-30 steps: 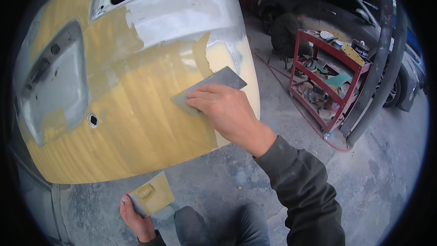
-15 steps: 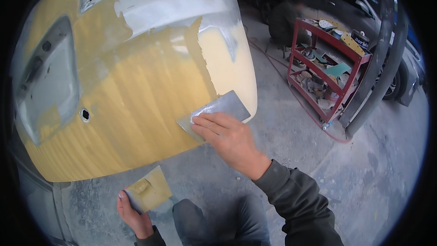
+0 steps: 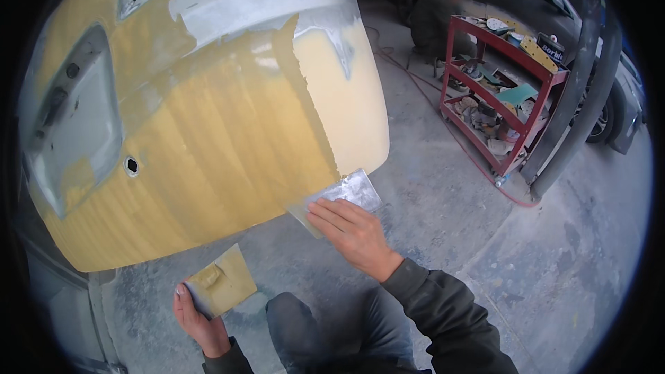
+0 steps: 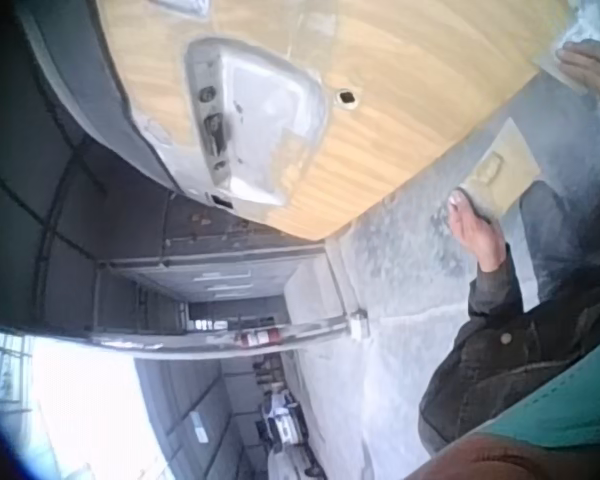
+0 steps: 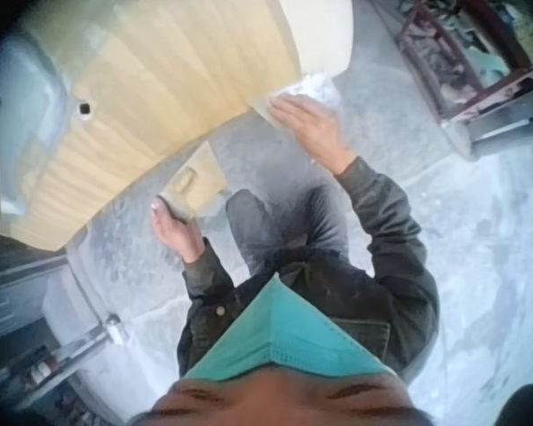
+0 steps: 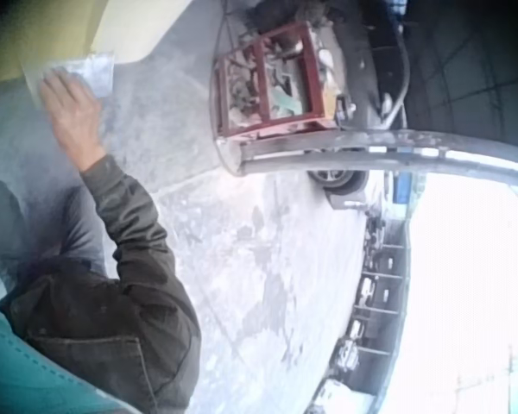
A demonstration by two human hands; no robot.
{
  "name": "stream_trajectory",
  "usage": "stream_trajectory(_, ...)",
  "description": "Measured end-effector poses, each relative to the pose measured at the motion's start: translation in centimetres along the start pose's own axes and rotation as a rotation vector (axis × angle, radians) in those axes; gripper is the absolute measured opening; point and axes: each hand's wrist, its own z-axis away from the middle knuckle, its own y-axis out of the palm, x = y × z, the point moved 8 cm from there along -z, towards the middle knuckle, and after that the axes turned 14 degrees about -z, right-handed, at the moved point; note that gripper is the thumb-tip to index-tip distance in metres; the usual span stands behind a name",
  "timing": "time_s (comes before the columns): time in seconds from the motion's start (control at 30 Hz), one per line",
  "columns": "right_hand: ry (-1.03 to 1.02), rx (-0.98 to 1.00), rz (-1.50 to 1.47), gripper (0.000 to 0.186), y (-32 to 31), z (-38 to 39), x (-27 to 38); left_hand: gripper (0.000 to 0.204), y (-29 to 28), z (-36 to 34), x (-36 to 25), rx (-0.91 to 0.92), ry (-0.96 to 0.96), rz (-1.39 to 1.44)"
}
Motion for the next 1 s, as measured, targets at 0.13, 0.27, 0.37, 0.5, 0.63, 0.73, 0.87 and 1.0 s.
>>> stream_trajectory(0.13,0.052,0.068,0.047,0.037,0.5,2.6,-0.7,0.036,0.2,0.7,-0.8,0.006,-0.004,0.008)
stream_trajectory(0.27,0.015,-0.170,0.034,0.042,-4.6,0.7,-1.0,0.036,-1.3,0.8,-1.3,0.002,0.037,0.019)
stream_trajectory(0.37,-0.078,-0.256,0.109,0.037,-10.0,-6.3,-1.9,0.035,-1.3,0.5,-1.3,0.039,0.036,0.024)
stream_trajectory(0.5,-0.260,-0.306,0.143,0.035,-12.4,-15.4,-3.5,0.034,-2.6,0.1,-0.4,-0.039,0.036,0.026)
stream_trajectory(0.63,-0.347,-0.297,0.175,0.036,-11.4,-20.2,-5.0,0.035,-2.7,0.2,-0.7,-0.113,0.023,0.043)
stream_trajectory(0.73,-0.345,-0.298,0.170,0.036,-10.2,-21.5,-5.8,0.035,-3.0,0.6,-0.6,-0.122,-0.019,-0.094)
stream_trajectory(0.87,-0.286,-0.273,0.135,0.035,-9.1,-21.7,-6.2,0.034,-2.8,0.9,-0.4,-0.124,-0.046,-0.157)
stream_trajectory(1.0,-0.253,-0.155,0.110,0.034,-9.0,-21.9,-5.9,0.034,-1.6,0.4,0.5,-0.112,-0.070,-0.094)
